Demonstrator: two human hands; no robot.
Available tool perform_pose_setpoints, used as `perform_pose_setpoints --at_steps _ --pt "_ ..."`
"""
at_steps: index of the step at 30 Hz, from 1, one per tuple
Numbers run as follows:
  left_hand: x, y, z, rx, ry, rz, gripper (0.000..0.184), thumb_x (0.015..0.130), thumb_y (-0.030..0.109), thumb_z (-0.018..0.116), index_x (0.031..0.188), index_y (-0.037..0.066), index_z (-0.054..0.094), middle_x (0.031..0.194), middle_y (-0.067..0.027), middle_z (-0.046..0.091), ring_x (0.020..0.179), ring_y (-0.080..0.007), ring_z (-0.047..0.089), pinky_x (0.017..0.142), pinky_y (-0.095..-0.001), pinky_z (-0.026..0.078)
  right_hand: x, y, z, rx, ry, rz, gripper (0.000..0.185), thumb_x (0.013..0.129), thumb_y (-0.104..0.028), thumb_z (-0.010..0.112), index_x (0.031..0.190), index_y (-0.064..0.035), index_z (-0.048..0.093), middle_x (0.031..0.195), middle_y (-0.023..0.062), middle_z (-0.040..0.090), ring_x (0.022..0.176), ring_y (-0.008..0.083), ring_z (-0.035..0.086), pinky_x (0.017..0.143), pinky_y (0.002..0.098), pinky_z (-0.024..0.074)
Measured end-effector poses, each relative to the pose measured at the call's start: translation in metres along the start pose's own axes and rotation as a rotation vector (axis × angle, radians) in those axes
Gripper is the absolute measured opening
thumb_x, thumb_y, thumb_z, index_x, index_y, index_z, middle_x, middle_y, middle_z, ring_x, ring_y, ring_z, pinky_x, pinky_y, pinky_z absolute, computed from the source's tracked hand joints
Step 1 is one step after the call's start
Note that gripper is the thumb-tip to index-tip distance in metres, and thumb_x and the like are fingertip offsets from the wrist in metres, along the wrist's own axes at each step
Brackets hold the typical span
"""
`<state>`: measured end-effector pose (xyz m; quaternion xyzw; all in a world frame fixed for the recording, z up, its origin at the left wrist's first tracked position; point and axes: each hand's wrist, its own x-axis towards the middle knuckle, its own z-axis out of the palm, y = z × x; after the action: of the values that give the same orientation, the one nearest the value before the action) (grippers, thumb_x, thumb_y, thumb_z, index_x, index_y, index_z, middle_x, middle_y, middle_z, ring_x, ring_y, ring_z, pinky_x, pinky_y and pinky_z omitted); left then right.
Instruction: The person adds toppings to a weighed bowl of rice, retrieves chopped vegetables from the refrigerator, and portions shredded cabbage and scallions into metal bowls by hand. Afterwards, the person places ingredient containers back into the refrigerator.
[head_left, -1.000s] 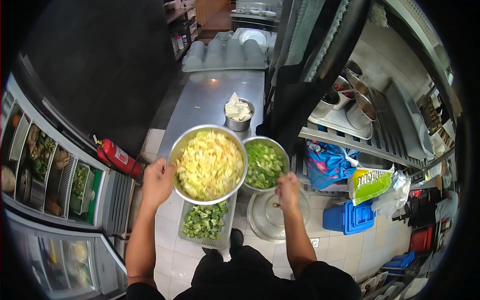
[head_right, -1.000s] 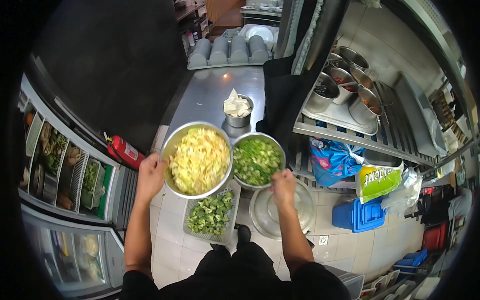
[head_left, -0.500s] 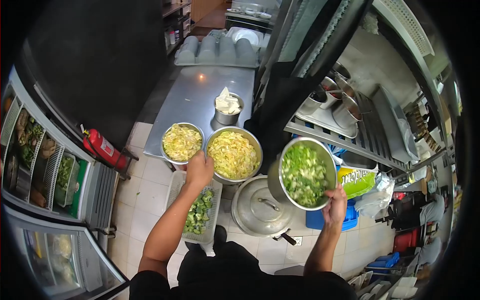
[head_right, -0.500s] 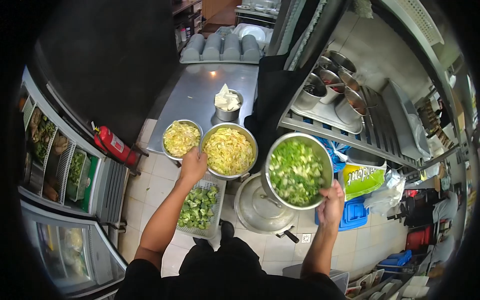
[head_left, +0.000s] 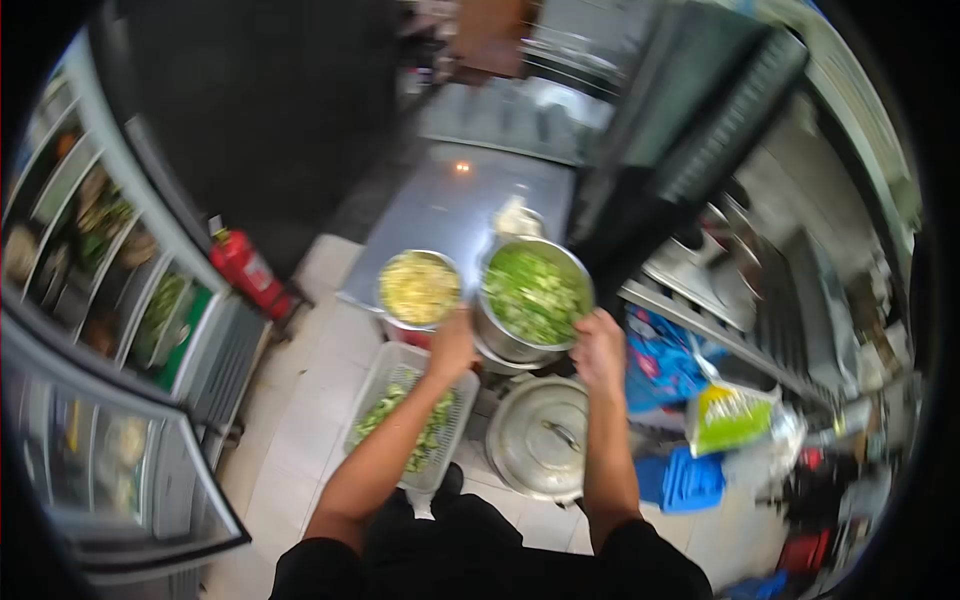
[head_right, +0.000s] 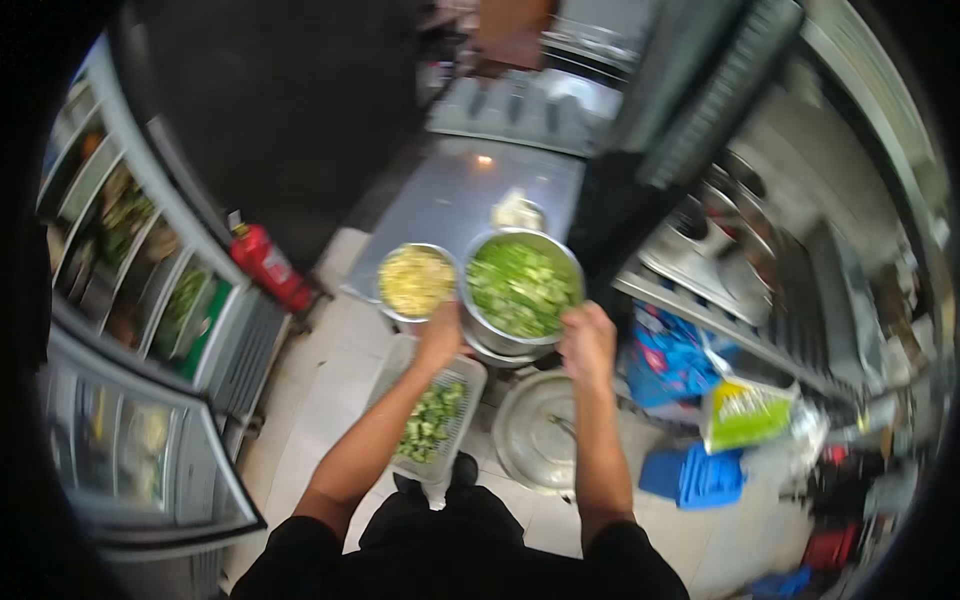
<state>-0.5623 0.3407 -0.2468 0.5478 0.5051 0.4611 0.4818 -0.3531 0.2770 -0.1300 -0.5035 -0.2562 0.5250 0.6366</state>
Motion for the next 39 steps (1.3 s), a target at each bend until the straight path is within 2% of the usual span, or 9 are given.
perform_pose_setpoints --at_steps 5,8,11,13,16,21,26,31,39 --pt "-0.01 0.065 -0.016 0.109 -0.158 -0.129 0.078 0.085 0.066 0.028 0.102 -0.006 0.054 0.091 -0.0232 0.059 0.084 -0.0298 0.059 0.075 -0.041 0.046 0.003 0.006 -0.023 -0.257 0.017 -0.08 0.011 0.086 -0.017 0.057 0.095 -0.0113 0.058 0.069 -0.0059 0.051 0.046 0.0009 0.038 0.037 0.0169 0.0291" --pt "-0.004 0.075 -0.015 0.01 -0.21 -0.225 0.1 0.08 0.078 0.027 0.121 -0.013 0.04 0.112 -0.0288 0.052 0.1 -0.0339 0.056 0.079 -0.0395 0.049 0.015 0.019 -0.039 -0.311 0.083 -0.078 0.062 0.089 -0.065 0.036 0.116 -0.0117 0.053 0.081 -0.0048 0.056 0.063 0.0035 0.046 0.049 0.0153 0.0294" --pt "-0.011 0.104 -0.02 -0.117 -0.204 -0.389 0.113 0.074 0.079 0.039 0.134 -0.014 0.019 0.13 -0.0334 0.038 0.111 -0.0408 0.051 0.068 -0.044 0.056 0.042 0.055 -0.064 -0.18 -0.047 0.08 0.082 0.083 -0.075 0.031 0.137 -0.0122 0.037 0.124 0.0056 0.051 0.088 0.0142 0.053 0.055 0.0226 0.0334" --pt "-0.006 0.099 -0.017 -0.137 -0.211 -0.37 0.11 0.076 0.077 0.04 0.134 -0.014 0.016 0.131 -0.0331 0.036 0.11 -0.0416 0.052 0.065 -0.0438 0.057 0.041 0.063 -0.059 -0.193 -0.188 0.082 0.084 0.085 -0.072 0.031 0.144 -0.012 0.024 0.142 0.0094 0.035 0.11 0.0215 0.049 0.069 0.0297 0.0435" --pt "-0.007 0.093 -0.015 -0.166 -0.227 -0.32 0.105 0.079 0.072 0.043 0.133 -0.015 0.016 0.131 -0.0327 0.036 0.108 -0.0413 0.053 0.057 -0.0413 0.057 0.053 0.086 -0.062 0.026 -0.128 -0.117 0.075 0.092 -0.062 0.026 0.145 -0.0091 0.021 0.148 0.0117 0.025 0.135 0.0258 0.028 0.109 0.041 0.0243" --pt "-0.031 0.13 -0.027 -0.101 -0.309 -0.209 0.093 0.082 0.071 0.039 0.121 -0.013 0.031 0.104 -0.0268 0.054 0.089 -0.0317 0.061 0.046 -0.0339 0.053 -0.022 0.034 -0.012 0.283 0.051 -0.076 0.08 0.089 -0.067 0.019 0.144 -0.0087 0.022 0.147 0.0123 0.026 0.134 0.0287 0.03 0.11 0.0408 0.0258" --pt "-0.063 0.175 -0.053 -0.145 -0.306 -0.108 0.076 0.091 0.066 0.022 0.106 -0.007 0.039 0.094 -0.0227 0.054 0.089 -0.0265 0.055 0.08 -0.0363 0.041 -0.071 -0.006 0.0 0.167 0.16 -0.103 0.076 0.089 -0.064 0.032 0.142 -0.0096 0.027 0.144 0.013 0.031 0.129 0.029 0.036 0.104 0.0411 0.0346" --pt "-0.093 0.203 -0.13 -0.175 -0.18 0.011 0.072 0.092 0.064 0.024 0.108 -0.005 0.039 0.096 -0.0176 0.053 0.091 -0.0228 0.052 0.081 -0.0334 0.041 -0.116 -0.023 0.081 -0.338 0.005 -0.445 0.077 0.086 -0.059 0.036 0.138 -0.003 0.034 0.138 0.0188 0.038 0.121 0.0325 0.044 0.099 0.0551 0.0386" --pt "-0.088 0.108 -0.359 -0.19 0.192 0.039 0.065 0.094 0.056 0.031 0.112 -0.005 0.042 0.099 -0.0159 0.053 0.098 -0.0208 0.051 0.088 -0.031 0.039 -0.108 0.121 0.297 0.186 -0.472 -0.049 0.071 0.089 -0.053 0.042 0.136 -0.0011 0.034 0.133 0.0172 0.043 0.118 0.0295 0.047 0.096 0.042 0.041"
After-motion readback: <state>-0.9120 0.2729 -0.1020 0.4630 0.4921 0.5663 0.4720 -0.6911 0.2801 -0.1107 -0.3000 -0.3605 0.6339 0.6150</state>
